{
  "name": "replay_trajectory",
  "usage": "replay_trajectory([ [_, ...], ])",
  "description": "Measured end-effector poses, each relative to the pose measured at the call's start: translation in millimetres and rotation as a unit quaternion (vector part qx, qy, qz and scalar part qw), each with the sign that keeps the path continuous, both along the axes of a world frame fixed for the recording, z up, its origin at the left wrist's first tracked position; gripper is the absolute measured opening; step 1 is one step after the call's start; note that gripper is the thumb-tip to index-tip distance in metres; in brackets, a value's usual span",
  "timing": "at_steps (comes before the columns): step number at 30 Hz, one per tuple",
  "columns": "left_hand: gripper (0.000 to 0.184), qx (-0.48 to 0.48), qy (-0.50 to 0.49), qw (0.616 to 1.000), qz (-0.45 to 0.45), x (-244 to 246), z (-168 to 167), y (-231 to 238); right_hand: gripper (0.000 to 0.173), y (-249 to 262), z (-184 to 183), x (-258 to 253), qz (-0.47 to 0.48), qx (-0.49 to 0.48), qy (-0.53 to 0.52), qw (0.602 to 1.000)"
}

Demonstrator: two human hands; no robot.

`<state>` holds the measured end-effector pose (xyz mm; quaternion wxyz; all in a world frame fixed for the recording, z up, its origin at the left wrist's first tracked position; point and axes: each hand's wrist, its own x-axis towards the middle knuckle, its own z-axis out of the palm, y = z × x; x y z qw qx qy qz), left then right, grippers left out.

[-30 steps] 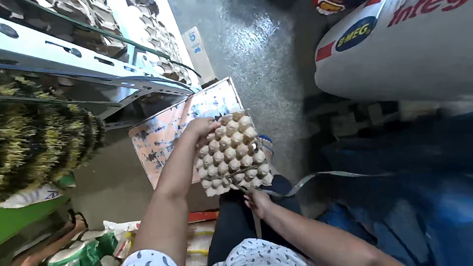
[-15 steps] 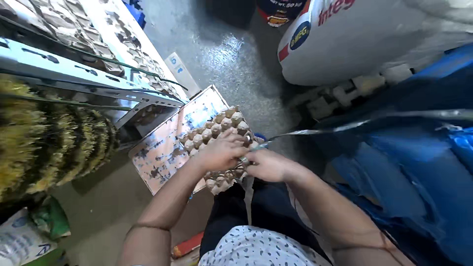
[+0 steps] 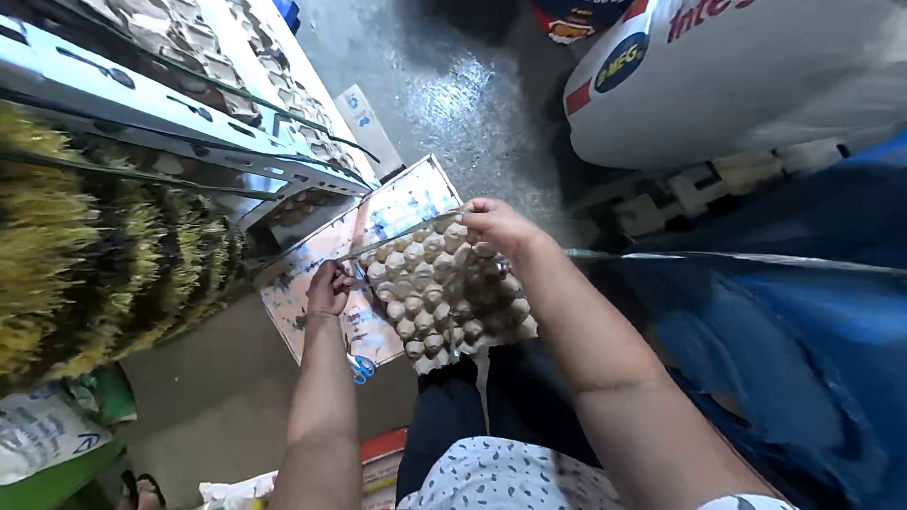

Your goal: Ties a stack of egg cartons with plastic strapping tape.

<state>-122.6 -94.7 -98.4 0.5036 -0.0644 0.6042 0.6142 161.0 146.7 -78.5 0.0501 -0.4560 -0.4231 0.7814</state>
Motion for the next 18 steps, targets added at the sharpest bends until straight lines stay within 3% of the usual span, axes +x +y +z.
replay_trajectory([
  [4,0.012,-0.119,0.081,0.989,-0.027,-5,-22,4,0.004,8,-15,9,-0.137,-0.016,0.030,0.990],
  [6,0.013,-0.146,0.095,0.985,-0.002,2,-35,15,0.007,20,-21,9,-0.195,-0.004,0.014,0.981],
  [8,0.017,-0.158,0.094,0.983,0.001,5,-46,21,0.008,39,-28,10,-0.191,0.009,-0.037,0.981],
  [11,0.022,-0.249,0.117,0.961,-0.030,9,-55,26,0.016,59,-58,9,-0.121,-0.013,-0.154,0.981],
  [14,0.034,-0.377,0.163,0.901,-0.142,15,-60,29,0.032,56,-96,8,0.012,-0.023,-0.269,0.963],
  [16,0.036,-0.398,0.136,0.895,-0.146,24,-56,35,0.044,50,-104,7,0.107,-0.050,-0.273,0.955],
  [18,0.035,-0.398,0.084,0.908,-0.102,32,-52,41,0.044,41,-105,9,0.157,-0.070,-0.239,0.956],
])
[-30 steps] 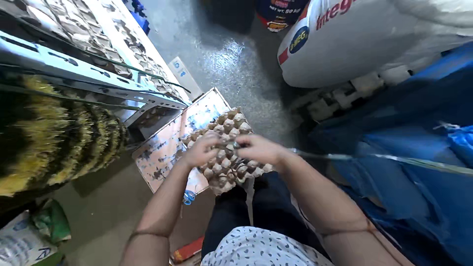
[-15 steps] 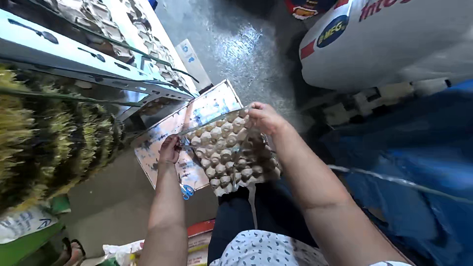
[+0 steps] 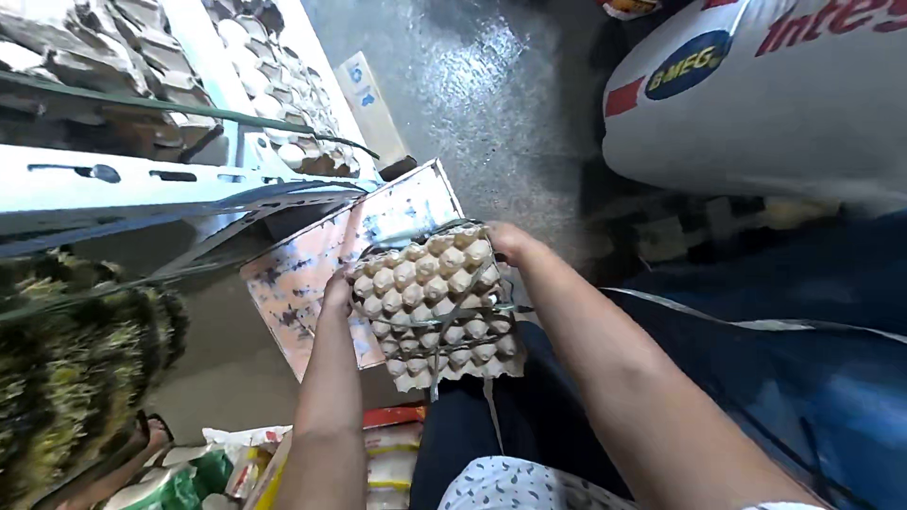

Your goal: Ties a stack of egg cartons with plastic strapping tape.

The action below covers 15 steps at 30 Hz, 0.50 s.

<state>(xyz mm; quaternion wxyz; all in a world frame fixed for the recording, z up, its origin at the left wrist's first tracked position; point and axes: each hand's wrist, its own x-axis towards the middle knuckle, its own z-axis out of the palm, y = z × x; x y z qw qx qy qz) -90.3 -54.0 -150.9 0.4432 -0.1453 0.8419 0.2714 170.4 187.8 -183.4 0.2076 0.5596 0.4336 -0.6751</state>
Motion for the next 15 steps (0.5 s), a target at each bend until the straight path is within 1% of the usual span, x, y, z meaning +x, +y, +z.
replay_trajectory([
  [2,0.036,0.015,-0.017,0.999,0.047,3,2,0,0.045,-2,6,4,-0.012,-0.020,0.028,0.999],
  [4,0.037,0.027,-0.022,0.998,0.057,3,5,-3,0.047,0,15,7,-0.058,-0.041,0.032,0.997],
  [7,0.035,0.028,-0.016,0.997,0.068,3,8,-9,0.061,-1,17,12,-0.093,-0.056,0.027,0.994],
  [9,0.037,0.020,-0.007,0.998,0.061,3,14,-10,0.066,-8,21,8,-0.091,-0.037,-0.012,0.995],
  [11,0.035,0.014,0.003,0.998,0.055,5,26,-6,0.062,-13,28,5,-0.095,-0.019,-0.037,0.995],
  [13,0.036,0.006,-0.003,0.999,0.053,6,37,-4,0.057,-14,37,4,-0.091,0.004,-0.037,0.995],
  [15,0.034,0.000,-0.014,0.999,0.038,9,51,0,0.059,-15,41,7,-0.059,0.043,-0.033,0.997],
])
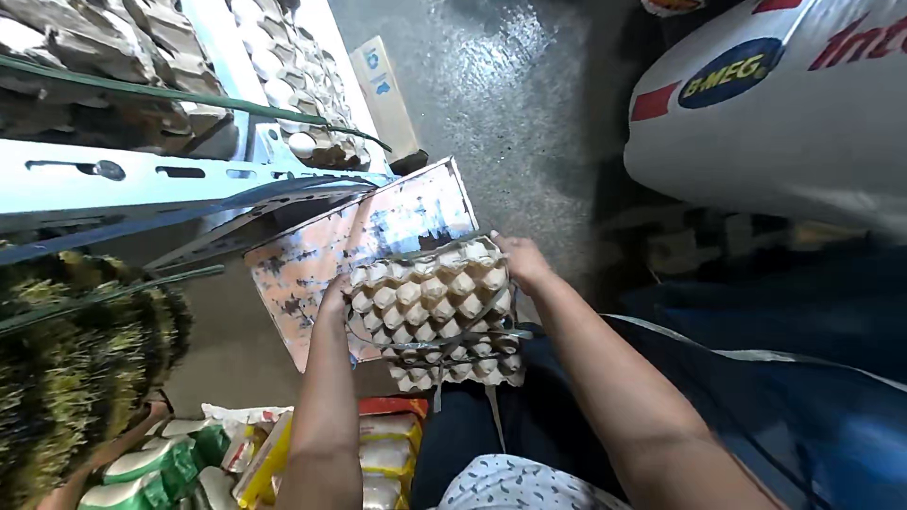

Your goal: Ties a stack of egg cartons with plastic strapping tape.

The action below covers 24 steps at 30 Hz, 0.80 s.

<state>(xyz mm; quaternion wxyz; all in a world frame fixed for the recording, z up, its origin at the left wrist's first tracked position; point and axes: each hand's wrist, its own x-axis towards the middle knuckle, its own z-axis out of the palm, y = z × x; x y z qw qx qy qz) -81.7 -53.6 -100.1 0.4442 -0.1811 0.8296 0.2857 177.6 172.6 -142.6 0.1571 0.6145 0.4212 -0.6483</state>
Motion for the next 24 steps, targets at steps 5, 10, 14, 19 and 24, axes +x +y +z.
replay_trajectory([
  [5,0.026,0.042,-0.017,0.998,-0.044,-1,4,-6,0.048,-8,2,3,-0.071,-0.025,-0.016,0.997],
  [10,0.028,0.019,-0.010,1.000,-0.009,9,7,-7,0.027,-17,12,8,-0.226,-0.141,-0.030,0.963],
  [14,0.020,0.015,-0.050,0.998,-0.047,8,9,-5,0.024,-9,4,17,-0.142,-0.117,-0.008,0.983],
  [19,0.020,-0.016,-0.115,0.981,-0.154,-13,-25,-14,0.023,3,-7,19,0.000,-0.068,-0.036,0.997],
  [24,0.020,-0.018,-0.128,0.977,-0.167,-17,-19,-15,0.053,-7,-8,43,-0.046,-0.113,0.023,0.992],
])
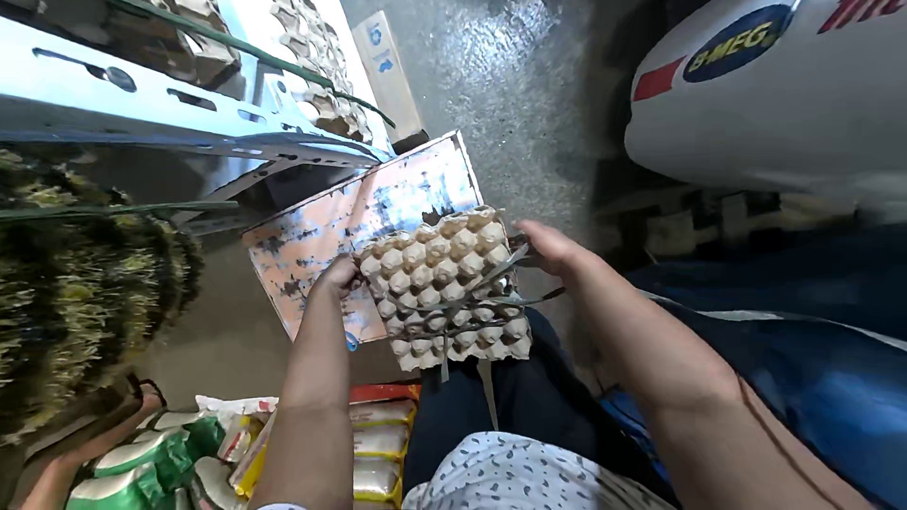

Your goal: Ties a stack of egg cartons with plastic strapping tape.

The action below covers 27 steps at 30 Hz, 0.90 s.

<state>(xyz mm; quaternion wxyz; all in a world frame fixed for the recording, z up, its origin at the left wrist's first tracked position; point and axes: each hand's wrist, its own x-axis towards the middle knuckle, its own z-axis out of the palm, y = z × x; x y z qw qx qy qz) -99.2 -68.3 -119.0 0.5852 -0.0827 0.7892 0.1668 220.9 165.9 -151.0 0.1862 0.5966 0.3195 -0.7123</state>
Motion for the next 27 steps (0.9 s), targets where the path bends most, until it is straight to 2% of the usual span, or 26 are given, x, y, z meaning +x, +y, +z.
replay_trajectory([
  [1,0.026,0.001,0.002,1.000,0.014,0,3,0,0.075,-5,4,17,0.043,-0.017,0.011,0.999],
  [2,0.029,0.004,0.007,1.000,0.025,1,6,-1,0.088,-10,10,37,0.113,-0.026,0.030,0.993],
  [3,0.032,0.005,0.010,0.999,0.035,1,9,-2,0.090,-12,23,56,0.198,-0.044,0.059,0.977],
  [4,0.033,0.002,0.011,0.999,0.049,2,11,-3,0.081,-8,48,68,0.283,-0.070,0.101,0.951],
  [6,0.031,-0.004,0.027,0.996,0.090,3,14,-7,0.045,8,92,82,0.398,-0.077,0.153,0.901],
  [8,0.029,-0.004,0.042,0.991,0.131,6,13,-10,0.021,34,121,98,0.375,0.001,0.159,0.913],
  [9,0.030,-0.006,0.046,0.990,0.135,8,14,-10,0.016,51,132,105,0.325,0.084,0.167,0.927],
  [10,0.029,-0.017,0.060,0.992,0.111,11,18,-8,0.019,68,145,107,0.281,0.169,0.180,0.927],
  [11,0.027,-0.038,0.089,0.995,0.037,14,26,-3,0.023,86,161,102,0.267,0.259,0.187,0.909],
  [12,0.028,-0.064,0.137,0.985,-0.084,19,39,4,0.027,102,180,90,0.288,0.345,0.183,0.874],
  [13,0.032,-0.070,0.209,0.952,-0.213,28,59,13,0.027,112,201,72,0.323,0.407,0.176,0.836],
  [14,0.031,-0.026,0.282,0.910,-0.303,44,83,24,0.027,116,217,50,0.359,0.455,0.184,0.794],
  [15,0.029,0.073,0.341,0.858,-0.378,64,106,32,0.028,114,230,28,0.382,0.496,0.205,0.752],
  [16,0.026,0.210,0.372,0.785,-0.448,84,123,40,0.030,109,238,5,0.391,0.529,0.235,0.715],
  [17,0.025,0.332,0.359,0.703,-0.516,103,134,51,0.031,103,243,-18,0.389,0.558,0.267,0.683],
  [18,0.026,0.392,0.320,0.624,-0.596,120,142,66,0.031,97,247,-40,0.385,0.580,0.292,0.656],
  [19,0.034,0.378,0.269,0.572,-0.677,133,151,83,0.031,90,251,-59,0.381,0.599,0.307,0.634],
  [20,0.048,0.289,0.213,0.542,-0.760,141,160,102,0.030,84,253,-73,0.382,0.620,0.311,0.612],
  [21,0.055,0.185,0.174,0.534,-0.806,143,163,118,0.028,75,253,-81,0.376,0.649,0.307,0.586],
  [22,0.047,0.127,0.170,0.544,-0.812,138,159,130,0.025,65,249,-82,0.349,0.698,0.298,0.550],
  [23,0.032,0.107,0.178,0.560,-0.802,128,153,138,0.018,50,236,-77,0.289,0.765,0.291,0.496],
  [24,0.022,0.136,0.197,0.578,-0.780,117,146,141,0.009,32,216,-66,0.215,0.826,0.298,0.428],
  [25,0.014,0.178,0.209,0.582,-0.766,110,138,141,0.011,13,191,-49,0.166,0.859,0.321,0.364],
  [26,0.014,0.179,0.181,0.587,-0.768,108,134,147,0.015,-4,164,-28,0.152,0.850,0.384,0.328],
  [27,0.014,0.186,0.161,0.559,-0.792,111,127,154,0.012,-17,139,-7,0.171,0.821,0.427,0.338],
])
